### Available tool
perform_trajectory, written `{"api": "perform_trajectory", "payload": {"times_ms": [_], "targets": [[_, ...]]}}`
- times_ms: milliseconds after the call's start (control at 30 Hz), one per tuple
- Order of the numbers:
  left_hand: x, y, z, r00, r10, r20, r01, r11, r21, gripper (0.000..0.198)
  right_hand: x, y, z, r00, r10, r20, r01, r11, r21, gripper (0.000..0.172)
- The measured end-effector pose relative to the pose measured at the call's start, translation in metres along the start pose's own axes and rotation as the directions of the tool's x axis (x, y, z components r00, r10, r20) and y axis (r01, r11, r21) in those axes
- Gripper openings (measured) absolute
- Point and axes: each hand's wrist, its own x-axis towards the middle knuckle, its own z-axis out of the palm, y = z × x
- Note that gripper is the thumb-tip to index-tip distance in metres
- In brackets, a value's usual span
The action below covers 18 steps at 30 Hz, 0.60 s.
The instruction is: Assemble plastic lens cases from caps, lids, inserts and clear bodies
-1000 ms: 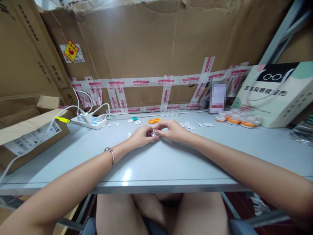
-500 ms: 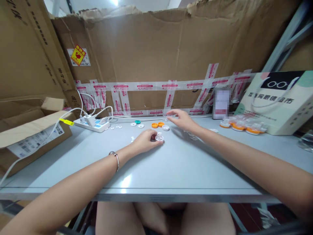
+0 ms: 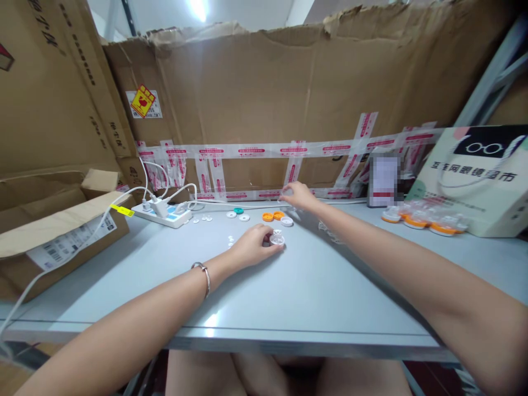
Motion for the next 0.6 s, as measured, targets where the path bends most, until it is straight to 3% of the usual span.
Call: {"api": "perform_trajectory", "payload": {"times_ms": [67, 167, 267, 400, 600], "targets": [[0.0, -0.001, 0.001, 1.0, 0.008, 0.001, -0.008, 1.0, -0.007, 0.02, -0.012, -0.01, -0.014, 1.0, -0.028, -0.001, 0.028, 0.997, 0.07, 0.027], [0.0, -0.001, 0.001, 1.0, -0.01, 0.0, 0.01, 0.999, -0.033, 0.021, -0.044, -0.023, -0.033, 0.987, -0.124, 0.106, 0.098, 0.97, 0.221, 0.03], [0.0, 0.0, 0.0, 1.0, -0.029, -0.004, 0.028, 0.997, -0.071, 0.022, -0.079, -0.029, -0.043, 0.924, -0.299, 0.239, 0.168, 0.877, 0.45, 0.033], [-0.001, 0.001, -0.001, 1.0, -0.027, -0.007, 0.026, 0.993, -0.117, 0.024, -0.105, -0.031, -0.04, 0.901, -0.367, 0.232, 0.222, 0.849, 0.48, 0.031], [-0.001, 0.001, -0.001, 0.999, -0.032, 0.014, 0.033, 0.992, -0.125, 0.023, -0.11, -0.027, -0.026, 0.892, -0.377, 0.249, 0.22, 0.844, 0.489, 0.024]]}}
